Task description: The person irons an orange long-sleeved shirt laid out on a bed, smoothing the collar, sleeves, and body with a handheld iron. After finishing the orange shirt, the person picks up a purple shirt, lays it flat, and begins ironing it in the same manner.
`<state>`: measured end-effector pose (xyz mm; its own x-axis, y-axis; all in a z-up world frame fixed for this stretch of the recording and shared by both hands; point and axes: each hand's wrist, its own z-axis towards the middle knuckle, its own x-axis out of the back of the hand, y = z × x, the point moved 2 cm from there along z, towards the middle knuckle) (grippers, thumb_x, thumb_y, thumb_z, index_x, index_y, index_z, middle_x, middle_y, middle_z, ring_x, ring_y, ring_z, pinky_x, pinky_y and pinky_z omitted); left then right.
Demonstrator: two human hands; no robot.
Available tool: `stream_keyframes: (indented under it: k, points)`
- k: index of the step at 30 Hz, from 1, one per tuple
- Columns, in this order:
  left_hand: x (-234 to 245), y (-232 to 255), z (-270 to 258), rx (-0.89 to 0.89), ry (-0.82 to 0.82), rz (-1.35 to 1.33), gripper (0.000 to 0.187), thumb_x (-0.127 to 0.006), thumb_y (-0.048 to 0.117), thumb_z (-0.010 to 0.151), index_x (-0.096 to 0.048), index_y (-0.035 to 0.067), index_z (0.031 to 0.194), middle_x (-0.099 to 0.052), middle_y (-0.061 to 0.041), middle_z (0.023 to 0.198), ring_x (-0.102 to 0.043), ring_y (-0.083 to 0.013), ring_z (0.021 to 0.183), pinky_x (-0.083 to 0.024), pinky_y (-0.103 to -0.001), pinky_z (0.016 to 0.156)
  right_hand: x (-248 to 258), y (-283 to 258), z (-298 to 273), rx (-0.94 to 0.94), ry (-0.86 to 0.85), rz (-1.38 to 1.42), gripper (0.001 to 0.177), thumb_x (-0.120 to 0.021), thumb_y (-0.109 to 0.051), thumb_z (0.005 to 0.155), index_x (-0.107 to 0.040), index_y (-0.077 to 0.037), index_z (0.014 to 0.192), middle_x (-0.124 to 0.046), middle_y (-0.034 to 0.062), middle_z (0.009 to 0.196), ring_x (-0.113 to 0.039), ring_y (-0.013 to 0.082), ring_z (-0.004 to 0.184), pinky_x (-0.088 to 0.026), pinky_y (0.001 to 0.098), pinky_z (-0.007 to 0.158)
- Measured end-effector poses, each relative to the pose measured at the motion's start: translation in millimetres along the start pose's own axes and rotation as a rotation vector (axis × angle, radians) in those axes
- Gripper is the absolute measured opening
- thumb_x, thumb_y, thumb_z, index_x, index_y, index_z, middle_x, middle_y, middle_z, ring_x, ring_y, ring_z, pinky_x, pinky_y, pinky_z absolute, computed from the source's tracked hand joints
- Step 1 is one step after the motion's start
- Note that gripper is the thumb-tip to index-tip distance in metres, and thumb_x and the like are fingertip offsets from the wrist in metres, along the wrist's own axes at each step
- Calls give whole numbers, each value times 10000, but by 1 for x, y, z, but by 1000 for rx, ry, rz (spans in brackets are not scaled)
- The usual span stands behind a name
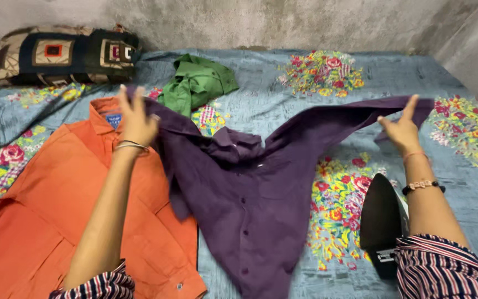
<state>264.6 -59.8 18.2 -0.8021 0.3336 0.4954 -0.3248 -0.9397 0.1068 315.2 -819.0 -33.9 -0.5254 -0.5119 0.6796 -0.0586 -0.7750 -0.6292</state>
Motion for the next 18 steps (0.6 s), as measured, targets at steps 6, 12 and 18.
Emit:
stream_keyframes:
  k: [6, 12, 18]
  points:
    - [-12, 43, -125, 568, -857, 97, 663, -716, 497, 902, -509, 8, 1299, -614, -297, 1261, -666, -483, 1061, -552, -562, 869, -50, -58, -75, 172, -535, -553, 517, -619, -543, 933, -799, -75, 1061, -778, 207, 1005, -738, 399, 981, -563, 484, 928]
    - [-28, 38, -214, 592, -924, -126, 520, -807, 408, 804, -629, 27, 1110, -740, -204, 859, -752, -375, 790, -595, -466, 733, -97, -126, -205, -18, -1016, -494, 743, -562, -622, 965, -775, 65, 780, -767, 181, 688, -784, 310, 622, -628, 393, 574]
    - [4, -20, -179, 532, -837, -243, 203, -701, 103, 769, -801, 157, 937, -754, -110, 756, -741, -234, 677, -580, -370, 663, -125, -104, -266, 188, -687, -14, 423, -709, -411, 883, -748, 3, 960, -752, 169, 946, -730, 273, 862, -557, 411, 773]
